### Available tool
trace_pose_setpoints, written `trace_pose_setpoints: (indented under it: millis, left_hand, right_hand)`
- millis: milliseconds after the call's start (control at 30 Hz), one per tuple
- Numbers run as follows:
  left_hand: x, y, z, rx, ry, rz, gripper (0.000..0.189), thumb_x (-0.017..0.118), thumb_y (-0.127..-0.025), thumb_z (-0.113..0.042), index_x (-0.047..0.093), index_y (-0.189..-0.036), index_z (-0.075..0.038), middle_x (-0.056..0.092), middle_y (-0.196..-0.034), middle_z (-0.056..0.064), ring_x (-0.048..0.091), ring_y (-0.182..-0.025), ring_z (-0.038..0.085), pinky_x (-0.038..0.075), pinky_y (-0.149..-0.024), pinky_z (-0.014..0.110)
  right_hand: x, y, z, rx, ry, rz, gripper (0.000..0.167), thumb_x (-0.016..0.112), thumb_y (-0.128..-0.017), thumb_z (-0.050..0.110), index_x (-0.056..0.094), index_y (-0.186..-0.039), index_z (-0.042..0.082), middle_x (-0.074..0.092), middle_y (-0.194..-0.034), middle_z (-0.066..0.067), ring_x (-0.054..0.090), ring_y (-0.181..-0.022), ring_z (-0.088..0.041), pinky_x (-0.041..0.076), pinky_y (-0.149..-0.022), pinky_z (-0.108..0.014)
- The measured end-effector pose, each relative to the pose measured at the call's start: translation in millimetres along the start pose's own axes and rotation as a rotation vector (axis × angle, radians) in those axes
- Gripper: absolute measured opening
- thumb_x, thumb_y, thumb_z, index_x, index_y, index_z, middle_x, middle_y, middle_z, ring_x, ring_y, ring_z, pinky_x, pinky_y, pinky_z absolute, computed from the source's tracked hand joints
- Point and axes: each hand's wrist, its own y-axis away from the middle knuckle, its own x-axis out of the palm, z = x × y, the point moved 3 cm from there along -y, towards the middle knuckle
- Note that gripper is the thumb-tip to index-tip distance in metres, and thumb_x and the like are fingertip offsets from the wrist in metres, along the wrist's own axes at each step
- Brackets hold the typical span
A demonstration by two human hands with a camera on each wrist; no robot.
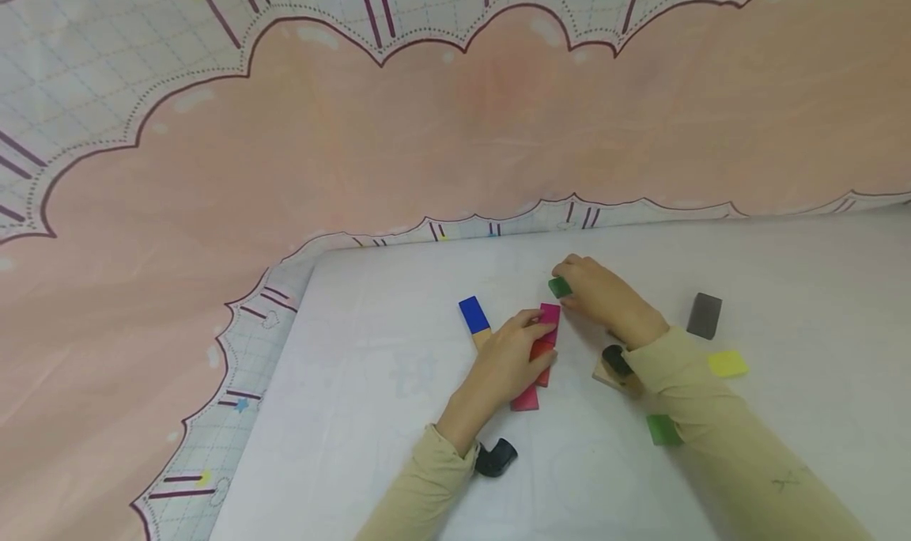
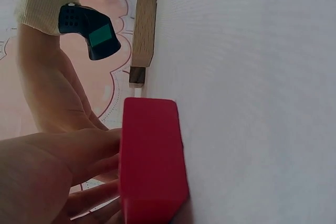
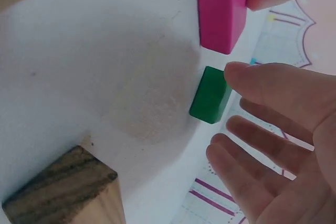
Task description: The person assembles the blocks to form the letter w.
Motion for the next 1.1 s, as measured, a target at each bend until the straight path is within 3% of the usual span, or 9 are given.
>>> trace_pose_setpoints:
  millis: [567, 900, 1100]
  left_hand:
    - [0.3, 1.0, 0.6, -0.002, -0.005, -0.006, 0.044, 0.069, -0.094, -0.029, 0.063, -0.135, -0.014, 0.053, -0.144, 0.004, 0.054, -0.13, 0.019, 0.051, -0.1, 0.03]
    - [1.1, 0.6, 0.8, 0.004, -0.002, -0.009, 0.044, 0.07, -0.094, -0.029, 0.063, -0.135, -0.014, 0.053, -0.145, 0.004, 0.053, -0.131, 0.018, 0.051, -0.101, 0.029]
    - [1.0, 0.8, 1.1, 0.002, -0.002, -0.008, 0.044, 0.07, -0.094, -0.029, 0.063, -0.135, -0.014, 0.053, -0.145, 0.004, 0.053, -0.132, 0.019, 0.05, -0.101, 0.03]
  right_hand:
    - [8.3, -5.6, -9.3, 0.023, -0.041, -0.028, 0.037, 0.068, -0.089, -0.002, 0.06, -0.124, -0.012, 0.061, -0.121, -0.028, 0.059, -0.11, -0.039, 0.05, -0.101, -0.052]
    - [8.7, -5.8, -12.9, -0.003, -0.058, -0.058, 0.025, 0.067, -0.088, -0.007, 0.065, -0.113, -0.013, 0.066, -0.108, -0.026, 0.063, -0.099, -0.035, 0.053, -0.094, -0.049]
    - [8.7, -7.2, -14.1, 0.012, -0.063, -0.053, 0.024, 0.067, -0.088, -0.006, 0.066, -0.112, -0.013, 0.067, -0.108, -0.026, 0.064, -0.1, -0.036, 0.053, -0.095, -0.05]
